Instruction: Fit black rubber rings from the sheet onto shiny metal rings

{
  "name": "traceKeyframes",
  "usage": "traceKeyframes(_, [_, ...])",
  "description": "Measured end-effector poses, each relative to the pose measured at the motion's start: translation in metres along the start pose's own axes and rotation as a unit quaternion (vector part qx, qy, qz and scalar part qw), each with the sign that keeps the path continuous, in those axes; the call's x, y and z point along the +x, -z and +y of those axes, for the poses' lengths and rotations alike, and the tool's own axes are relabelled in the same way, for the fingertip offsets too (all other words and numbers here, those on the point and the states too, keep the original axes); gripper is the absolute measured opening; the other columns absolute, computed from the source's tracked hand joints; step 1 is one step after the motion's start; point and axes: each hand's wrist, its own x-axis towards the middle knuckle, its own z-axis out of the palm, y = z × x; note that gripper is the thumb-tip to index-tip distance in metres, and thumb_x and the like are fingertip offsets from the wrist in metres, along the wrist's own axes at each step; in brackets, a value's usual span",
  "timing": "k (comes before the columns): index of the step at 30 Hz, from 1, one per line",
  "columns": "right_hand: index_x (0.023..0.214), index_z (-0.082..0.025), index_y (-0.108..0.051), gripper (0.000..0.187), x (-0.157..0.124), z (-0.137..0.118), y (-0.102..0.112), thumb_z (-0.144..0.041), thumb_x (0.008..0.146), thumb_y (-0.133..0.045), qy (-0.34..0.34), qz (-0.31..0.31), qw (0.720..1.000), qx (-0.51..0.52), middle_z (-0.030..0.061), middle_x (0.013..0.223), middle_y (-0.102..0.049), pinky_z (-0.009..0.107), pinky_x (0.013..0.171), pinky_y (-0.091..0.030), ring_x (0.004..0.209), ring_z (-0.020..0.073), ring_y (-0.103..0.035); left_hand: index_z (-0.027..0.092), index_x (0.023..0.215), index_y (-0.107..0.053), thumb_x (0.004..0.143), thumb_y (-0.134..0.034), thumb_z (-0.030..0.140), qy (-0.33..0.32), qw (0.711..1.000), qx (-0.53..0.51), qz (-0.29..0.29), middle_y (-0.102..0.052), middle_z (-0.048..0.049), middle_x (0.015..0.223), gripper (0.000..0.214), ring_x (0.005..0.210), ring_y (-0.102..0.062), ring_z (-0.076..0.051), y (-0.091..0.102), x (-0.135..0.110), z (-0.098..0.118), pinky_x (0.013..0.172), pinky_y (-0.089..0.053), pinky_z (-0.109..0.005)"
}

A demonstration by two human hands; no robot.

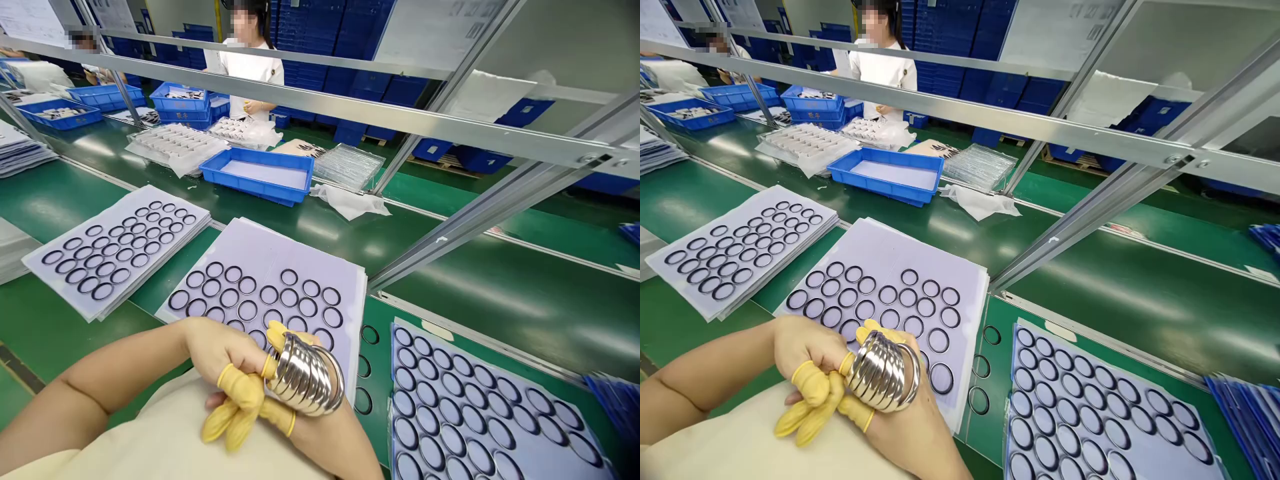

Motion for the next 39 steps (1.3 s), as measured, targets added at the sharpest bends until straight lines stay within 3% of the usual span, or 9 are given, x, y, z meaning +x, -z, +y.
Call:
traceKeyframes(4, [0.123, -0.039, -0.058, 0.043, 0.004, -0.002, 0.011, -0.039, 0.081, -0.066, 0.082, -0.059, 0.995, 0.021, -0.002, 0.127, -0.059, 0.044, 0.108, -0.032, 0.123, 0.0273, -0.045, 0.014, 0.11, -0.06, 0.084, -0.06, 0.045, 0.012, 0.999, 0.044, -0.005, -0.068, -0.0024, 0.06, 0.041, 0.033, -0.055, -0.012, -0.001, 0.001, 0.002, 0.041, -0.049, -0.02])
traceKeyframes(10, [0.126, -0.038, -0.056, 0.051, 0.003, -0.002, 0.012, -0.051, 0.078, -0.066, 0.039, -0.059, 0.987, 0.144, 0.0003, 0.123, -0.062, 0.043, 0.109, -0.031, 0.118, 0.0276, -0.051, 0.014, 0.109, -0.061, 0.081, -0.059, 0.054, 0.018, 0.988, 0.145, 0.053, -0.069, -0.0046, 0.065, 0.048, 0.044, -0.059, -0.014, -0.004, 0.002, 0.002, 0.047, -0.049, -0.021])
traceKeyframes(15, [0.139, -0.032, -0.039, 0.093, -0.014, 0.005, 0.006, -0.064, 0.059, -0.075, -0.074, -0.009, 0.959, 0.275, 0.0087, 0.143, -0.041, 0.048, 0.107, -0.035, 0.131, 0.0348, -0.039, 0.014, 0.084, -0.064, 0.081, -0.031, 0.075, 0.014, 0.92, 0.339, 0.195, -0.067, -0.0098, 0.068, 0.07, 0.059, -0.061, -0.017, -0.015, 0.005, 0.006, 0.057, -0.048, -0.024])
traceKeyframes(17, [0.143, -0.029, -0.034, 0.103, -0.019, 0.006, 0.004, -0.064, 0.056, -0.077, -0.1, -0.002, 0.947, 0.304, 0.0109, 0.144, -0.039, 0.05, 0.108, -0.035, 0.131, 0.0361, -0.039, 0.014, 0.081, -0.064, 0.081, -0.019, 0.076, -0.016, 0.902, 0.371, 0.219, -0.068, -0.0123, 0.075, 0.076, 0.069, -0.061, -0.019, -0.018, 0.008, 0.008, 0.067, -0.049, -0.026])
traceKeyframes(21, [0.144, -0.027, -0.029, 0.107, -0.022, 0.003, 0.002, -0.065, 0.056, -0.076, -0.102, 0.013, 0.945, 0.31, 0.0119, 0.146, -0.036, 0.051, 0.107, -0.035, 0.132, 0.0373, -0.038, 0.013, 0.078, -0.064, 0.087, -0.019, 0.07, -0.091, 0.923, 0.275, 0.253, -0.068, -0.0148, 0.087, 0.074, 0.083, -0.061, -0.021, -0.017, 0.014, 0.002, 0.084, -0.048, -0.032])
traceKeyframes(25, [0.144, -0.026, -0.028, 0.108, -0.021, 0.001, 0.0, -0.065, 0.056, -0.076, -0.108, 0.031, 0.953, 0.282, 0.0122, 0.144, -0.038, 0.049, 0.108, -0.035, 0.131, 0.0369, -0.039, 0.013, 0.065, -0.06, 0.085, -0.038, 0.068, -0.083, 0.94, 0.106, 0.312, -0.063, -0.0053, 0.071, 0.062, 0.072, -0.057, -0.016, -0.013, 0.019, -0.005, 0.078, -0.048, -0.028])
traceKeyframes(31, [0.146, -0.025, -0.023, 0.106, -0.019, 0.002, -0.006, -0.068, 0.061, -0.07, -0.09, 0.043, 0.958, 0.27, 0.0128, 0.142, -0.04, 0.047, 0.104, -0.04, 0.128, 0.0358, -0.042, 0.015, 0.064, -0.068, 0.069, -0.074, 0.05, -0.03, 0.94, -0.034, 0.339, -0.061, 0.0023, 0.063, 0.036, 0.064, -0.053, -0.01, -0.013, 0.024, -0.002, 0.071, -0.046, -0.022])
traceKeyframes(35, [0.143, -0.026, -0.029, 0.097, -0.013, 0.001, -0.01, -0.068, 0.065, -0.068, -0.049, 0.057, 0.964, 0.253, 0.0126, 0.143, -0.038, 0.048, 0.104, -0.04, 0.13, 0.0363, -0.039, 0.014, 0.065, -0.071, 0.051, -0.088, 0.034, -0.056, 0.925, -0.081, 0.366, -0.062, 0.0028, 0.062, 0.03, 0.062, -0.054, -0.01, -0.011, 0.025, -0.008, 0.069, -0.047, -0.022])
traceKeyframes(39, [0.146, -0.026, -0.021, 0.097, -0.009, -0.002, -0.012, -0.065, 0.069, -0.066, -0.028, 0.065, 0.959, 0.274, 0.0129, 0.144, -0.037, 0.048, 0.106, -0.038, 0.13, 0.034, -0.041, 0.012, 0.058, -0.068, 0.042, -0.091, 0.03, -0.085, 0.912, -0.089, 0.391, -0.062, 0.0016, 0.061, 0.033, 0.059, -0.053, -0.01, -0.009, 0.024, -0.015, 0.065, -0.048, -0.022])
